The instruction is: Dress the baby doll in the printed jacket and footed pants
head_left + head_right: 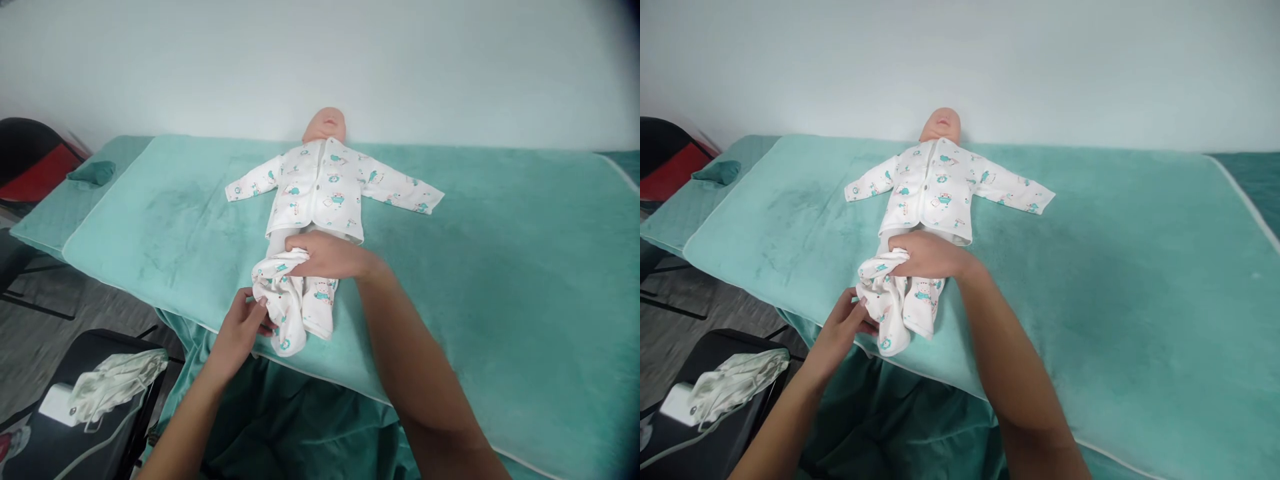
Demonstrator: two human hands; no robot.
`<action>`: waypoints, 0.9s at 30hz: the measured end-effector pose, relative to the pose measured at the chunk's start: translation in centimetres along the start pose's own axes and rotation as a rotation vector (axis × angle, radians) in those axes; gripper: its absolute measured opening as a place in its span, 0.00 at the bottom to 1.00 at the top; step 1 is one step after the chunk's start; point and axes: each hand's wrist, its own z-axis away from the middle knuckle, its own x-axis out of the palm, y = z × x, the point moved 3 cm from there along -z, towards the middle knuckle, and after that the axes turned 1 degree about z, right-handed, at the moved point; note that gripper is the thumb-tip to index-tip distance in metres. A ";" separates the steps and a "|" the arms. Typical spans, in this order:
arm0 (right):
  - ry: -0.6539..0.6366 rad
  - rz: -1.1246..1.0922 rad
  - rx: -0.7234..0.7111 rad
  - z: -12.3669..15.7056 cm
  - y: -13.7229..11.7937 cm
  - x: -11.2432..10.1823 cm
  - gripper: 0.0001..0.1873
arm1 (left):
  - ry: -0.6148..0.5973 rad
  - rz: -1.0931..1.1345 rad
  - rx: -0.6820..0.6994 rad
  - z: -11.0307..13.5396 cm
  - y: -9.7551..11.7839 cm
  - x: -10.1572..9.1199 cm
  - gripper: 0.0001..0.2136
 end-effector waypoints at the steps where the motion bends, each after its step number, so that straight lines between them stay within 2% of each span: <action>1: 0.002 -0.006 0.002 0.0 0.0 0.0 0.13 | 0.006 0.071 -0.016 0.2 0.0 0.2 0.25; 5: 0.005 -0.039 0.010 0.0 0.1 -0.1 0.14 | 0.031 0.314 -0.031 0.2 0.3 1.4 0.23; 9: 0.020 -0.053 0.002 0.1 0.3 -0.3 0.16 | 0.082 0.421 0.007 -0.6 0.6 2.2 0.17; 11: 0.024 -0.049 -0.014 0.2 0.4 -0.3 0.18 | 0.142 0.336 0.043 -1.4 0.8 1.9 0.14; 13: 0.015 -0.040 -0.022 0.1 0.4 -0.2 0.19 | 0.198 0.154 0.107 -2.5 1.2 1.2 0.15; 17: -0.012 0.021 -0.020 0.1 0.4 0.0 0.16 | 0.288 -0.103 0.270 -5.4 2.5 -0.8 0.17; 20: -0.042 0.067 -0.031 0.3 0.3 0.1 0.12 | 0.276 -0.223 0.269 -7.1 3.2 -1.7 0.17; 23: -0.076 0.051 -0.046 0.5 0.0 0.1 0.11 | 0.168 -0.296 0.188 -6.8 3.4 -1.6 0.16; 27: -0.071 -0.011 -0.063 0.4 0.1 0.1 0.13 | 0.112 -0.180 0.099 -3.8 3.1 -1.1 0.18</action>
